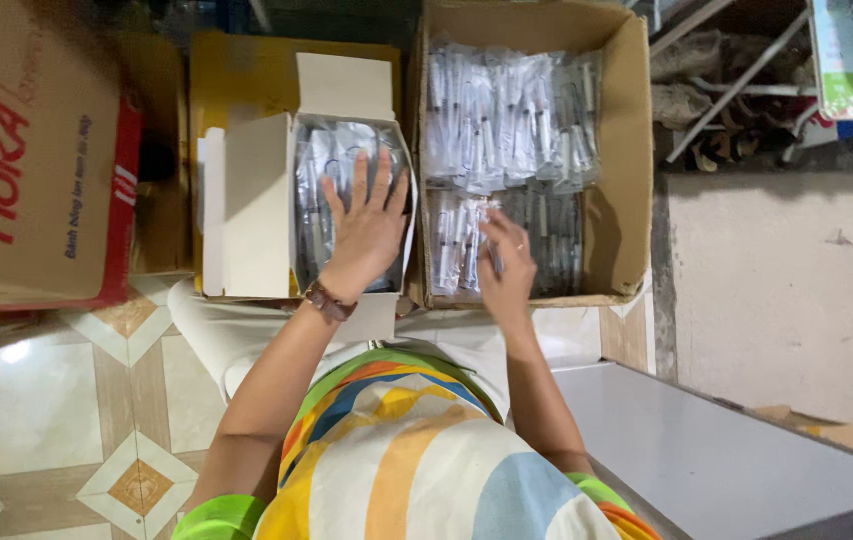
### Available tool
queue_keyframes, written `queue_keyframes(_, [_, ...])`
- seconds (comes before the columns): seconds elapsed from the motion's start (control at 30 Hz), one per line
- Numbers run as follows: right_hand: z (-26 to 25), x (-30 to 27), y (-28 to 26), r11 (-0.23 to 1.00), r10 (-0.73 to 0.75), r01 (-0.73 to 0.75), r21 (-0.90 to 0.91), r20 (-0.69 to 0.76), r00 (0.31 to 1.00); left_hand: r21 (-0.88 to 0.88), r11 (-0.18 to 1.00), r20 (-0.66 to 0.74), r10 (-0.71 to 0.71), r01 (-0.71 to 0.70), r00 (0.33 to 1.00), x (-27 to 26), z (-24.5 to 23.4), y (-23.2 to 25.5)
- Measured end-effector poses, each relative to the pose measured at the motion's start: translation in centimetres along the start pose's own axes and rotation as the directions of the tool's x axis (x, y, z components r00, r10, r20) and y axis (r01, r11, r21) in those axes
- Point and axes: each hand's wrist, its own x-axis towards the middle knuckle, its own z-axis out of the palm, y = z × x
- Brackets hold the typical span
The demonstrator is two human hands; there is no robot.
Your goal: The person sits on the floor and transfers individually wrapped syringes from a smaller white box into a larger brown cardboard box. They pick up the syringes by hand and arrange them in rows inside the larger box.
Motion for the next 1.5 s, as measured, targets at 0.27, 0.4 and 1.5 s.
queue_keyframes(0.27, [-2.6,5.5,11.1,0.917,0.400,-0.383,-0.115,0.292,0.869,-0.216,0.976,-0.115,-0.033,0.007,0.993,-2.5,-2.1,3.2])
queue_keyframes(0.4, [2.5,6.1,16.8,0.957,0.251,-0.091,-0.275,0.630,0.735,-0.194,0.981,-0.110,-0.007,-0.015,0.994,-3.0,-1.4,4.0])
queue_keyframes(1.5, [3.6,4.3,14.2,0.709,0.377,-0.705,0.013,0.837,0.395,-0.204,0.979,-0.165,-0.011,-0.023,0.986,-3.5,-1.5,3.5])
